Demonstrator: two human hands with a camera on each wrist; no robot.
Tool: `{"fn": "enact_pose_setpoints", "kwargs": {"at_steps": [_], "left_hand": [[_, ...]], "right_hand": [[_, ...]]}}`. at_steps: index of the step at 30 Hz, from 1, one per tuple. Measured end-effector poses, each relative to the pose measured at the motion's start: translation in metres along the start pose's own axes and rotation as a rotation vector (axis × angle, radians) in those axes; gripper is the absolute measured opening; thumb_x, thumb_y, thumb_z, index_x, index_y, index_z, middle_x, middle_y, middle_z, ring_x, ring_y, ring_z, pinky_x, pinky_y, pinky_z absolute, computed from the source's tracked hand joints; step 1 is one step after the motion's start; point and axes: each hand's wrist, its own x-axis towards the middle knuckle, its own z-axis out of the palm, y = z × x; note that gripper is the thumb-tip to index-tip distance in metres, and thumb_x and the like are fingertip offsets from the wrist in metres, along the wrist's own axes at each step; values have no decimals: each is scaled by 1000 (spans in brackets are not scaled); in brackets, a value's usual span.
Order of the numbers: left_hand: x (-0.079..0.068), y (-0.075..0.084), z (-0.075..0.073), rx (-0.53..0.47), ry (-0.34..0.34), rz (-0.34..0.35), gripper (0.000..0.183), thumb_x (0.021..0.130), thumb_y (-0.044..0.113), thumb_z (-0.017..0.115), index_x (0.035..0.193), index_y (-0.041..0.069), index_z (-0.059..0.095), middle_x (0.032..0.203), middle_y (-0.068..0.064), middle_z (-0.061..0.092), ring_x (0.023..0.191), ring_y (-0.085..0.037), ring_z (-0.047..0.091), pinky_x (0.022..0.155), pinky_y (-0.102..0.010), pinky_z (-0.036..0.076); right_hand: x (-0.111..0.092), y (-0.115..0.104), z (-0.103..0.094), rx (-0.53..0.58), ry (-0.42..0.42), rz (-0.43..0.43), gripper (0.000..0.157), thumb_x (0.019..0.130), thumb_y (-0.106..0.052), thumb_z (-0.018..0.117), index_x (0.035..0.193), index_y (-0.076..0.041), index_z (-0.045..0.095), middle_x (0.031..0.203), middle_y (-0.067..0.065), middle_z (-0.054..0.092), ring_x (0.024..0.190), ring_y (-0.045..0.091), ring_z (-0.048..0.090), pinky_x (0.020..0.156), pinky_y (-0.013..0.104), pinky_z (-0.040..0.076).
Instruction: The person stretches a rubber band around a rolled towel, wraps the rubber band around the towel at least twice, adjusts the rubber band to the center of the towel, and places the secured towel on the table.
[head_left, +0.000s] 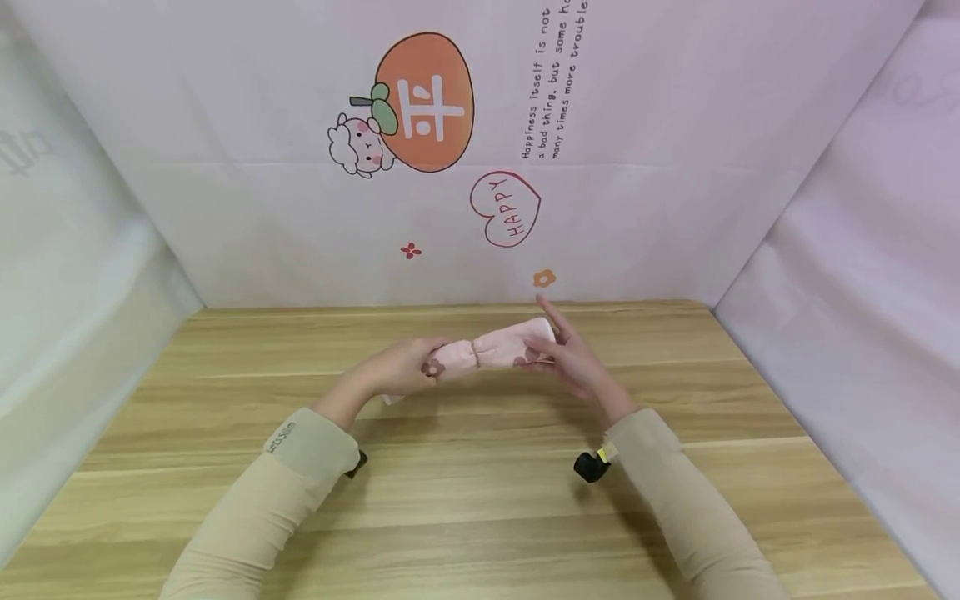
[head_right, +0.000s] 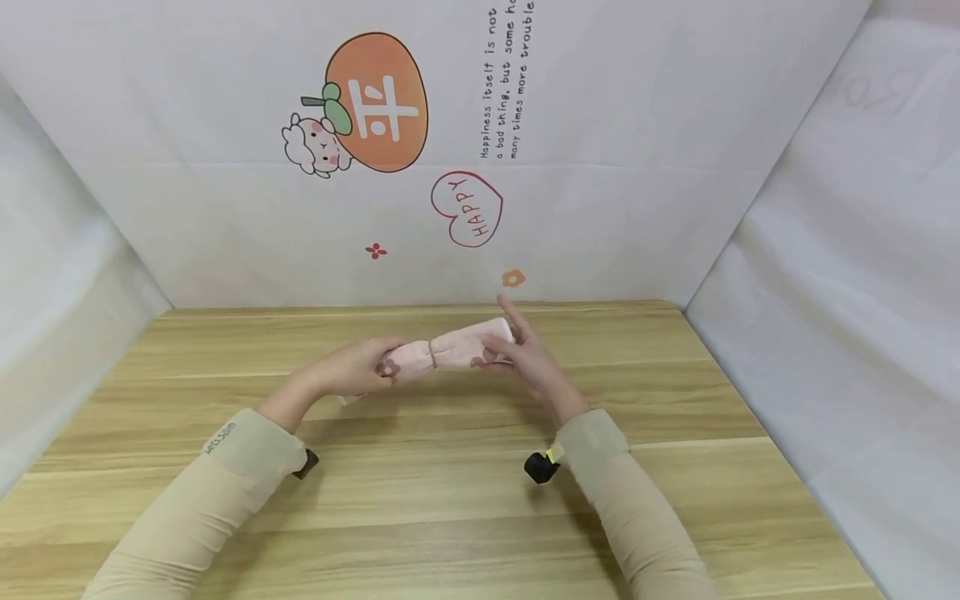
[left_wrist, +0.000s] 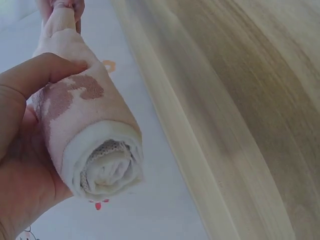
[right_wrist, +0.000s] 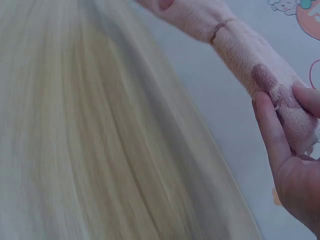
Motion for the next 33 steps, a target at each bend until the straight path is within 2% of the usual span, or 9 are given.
{"fn": "enact_pose_setpoints", "kwargs": {"at_steps": [6,9,15,17,24,29,33], "left_hand": [[-2,-3,0,19,-5,-10,58,87,-1,67,143,-3,53,104,-9,61,91,-22,54,81,-37,45],[-3,-4,0,45,-7,-19,57,89,-2,68,144,-2,53,106,-10,62,93,-23,55,84,-39,46],[-8,-6,-1,93,-6,-49,45,97,5,67,140,2,57,123,-13,66,109,-26,61,97,-45,50],[-10,-8,-1,93,-9,-65,44,95,4,69,138,4,59,125,-12,66,110,-26,61,97,-45,50],[-17,-19,-3,62,10,-125,48,82,-4,79,126,4,62,115,-11,67,98,-24,61,86,-43,52],[-21,-28,-4,40,4,-150,42,82,-8,75,120,6,63,109,-8,66,93,-21,59,82,-40,51],[-23,-32,-5,54,-6,-140,37,81,-9,75,113,6,64,103,-6,65,89,-21,57,80,-39,50]], "right_hand": [[-2,0,-5,-147,-39,-36,49,105,2,52,153,4,40,90,4,58,77,11,64,83,33,59],[-3,-1,-8,-218,-34,-15,43,104,-1,55,146,8,47,96,4,57,82,12,65,85,38,58],[-6,-5,-15,-337,-53,58,42,101,-1,61,141,10,51,105,7,61,92,17,64,94,58,51],[-7,-6,-18,-363,-67,84,43,100,-1,64,139,11,52,105,8,64,93,18,65,94,58,51],[-11,-10,-21,-455,-112,149,51,93,-3,71,139,10,53,110,13,64,95,21,65,86,49,57],[-12,-9,-21,-516,-149,161,54,91,-3,74,140,7,54,112,17,63,92,24,66,80,47,59],[-11,-6,-21,-582,-160,184,54,90,-7,78,138,4,57,111,16,65,89,24,65,78,46,60]]}}
